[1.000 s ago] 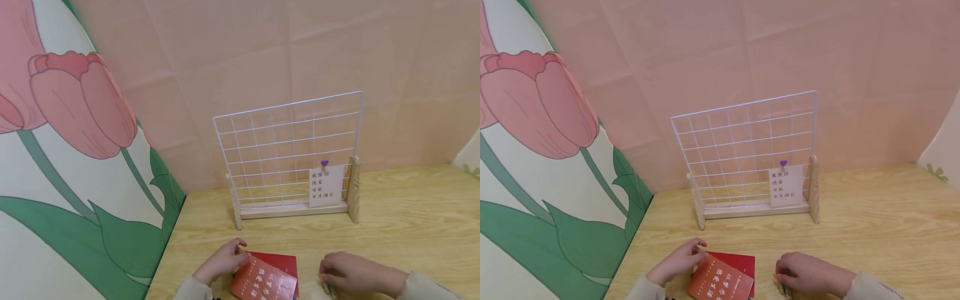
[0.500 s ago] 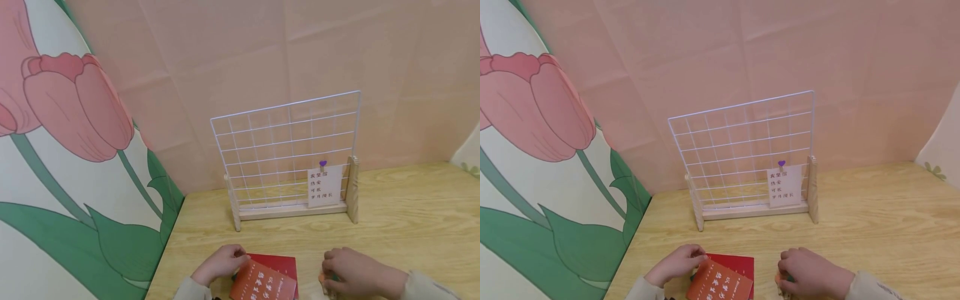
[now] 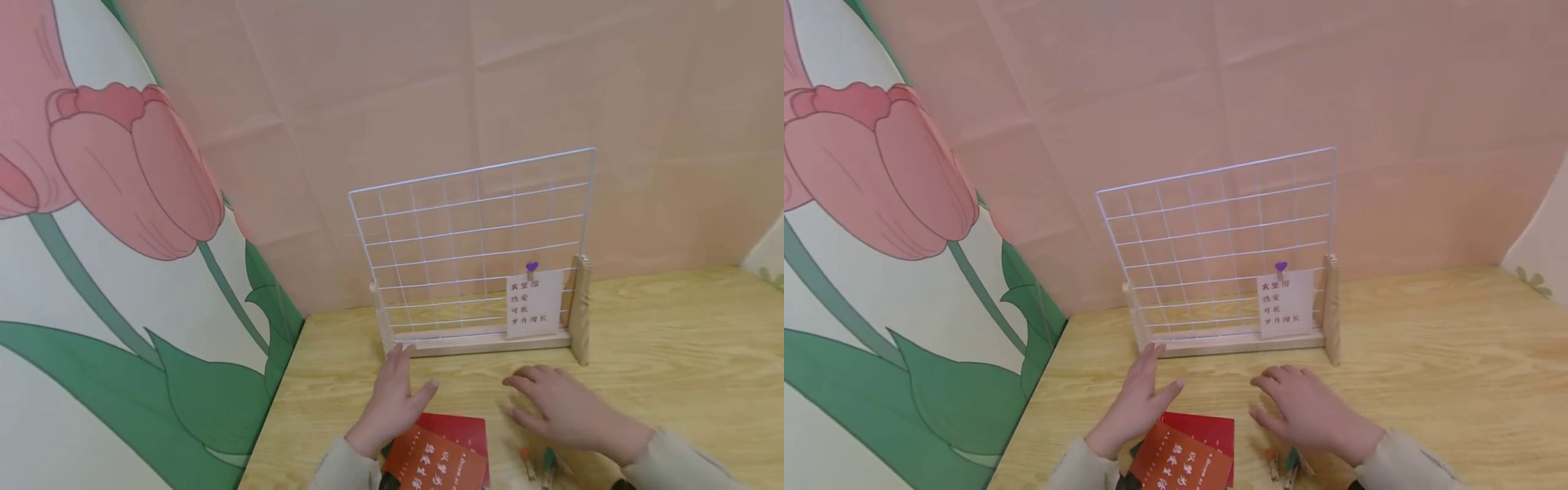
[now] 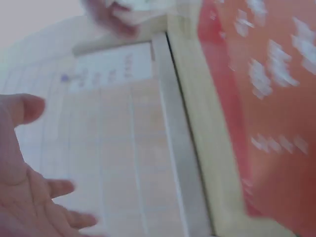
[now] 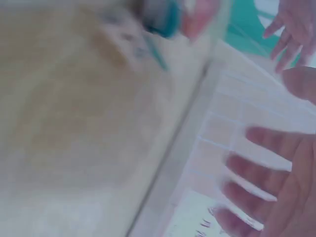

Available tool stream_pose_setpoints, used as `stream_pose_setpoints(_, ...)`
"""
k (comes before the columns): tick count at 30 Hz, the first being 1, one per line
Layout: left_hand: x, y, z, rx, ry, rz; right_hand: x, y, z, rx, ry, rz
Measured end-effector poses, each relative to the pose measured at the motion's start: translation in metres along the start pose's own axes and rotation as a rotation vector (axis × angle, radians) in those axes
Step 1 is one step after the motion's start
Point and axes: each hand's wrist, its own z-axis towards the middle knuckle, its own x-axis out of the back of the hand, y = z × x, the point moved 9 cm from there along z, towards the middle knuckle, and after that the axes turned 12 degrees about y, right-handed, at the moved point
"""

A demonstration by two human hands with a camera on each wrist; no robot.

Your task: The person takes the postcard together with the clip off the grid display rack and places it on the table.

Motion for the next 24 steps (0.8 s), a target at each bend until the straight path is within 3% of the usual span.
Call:
stream_pose_setpoints(4,-0.014,0.032,0.007,-0.069,0.010,0.177,0.016,0.007,0.010,-0.071,0.129,-0.049)
stream_pose_setpoints(8,-0.023,0.053,0.013,-0.113,0.020,0.294,0.019,0.017,0.014,-0.150,0.142,-0.054)
stream_pose_setpoints(16,-0.025,0.067,0.028,-0.150,0.061,0.391,0.029,0.036,0.025,-0.198,0.148,-0.055)
stream_pose_setpoints(24,-0.038,0.078,0.046,-0.151,0.024,0.405,0.060,0.063,0.051,-0.229,0.146,-0.086)
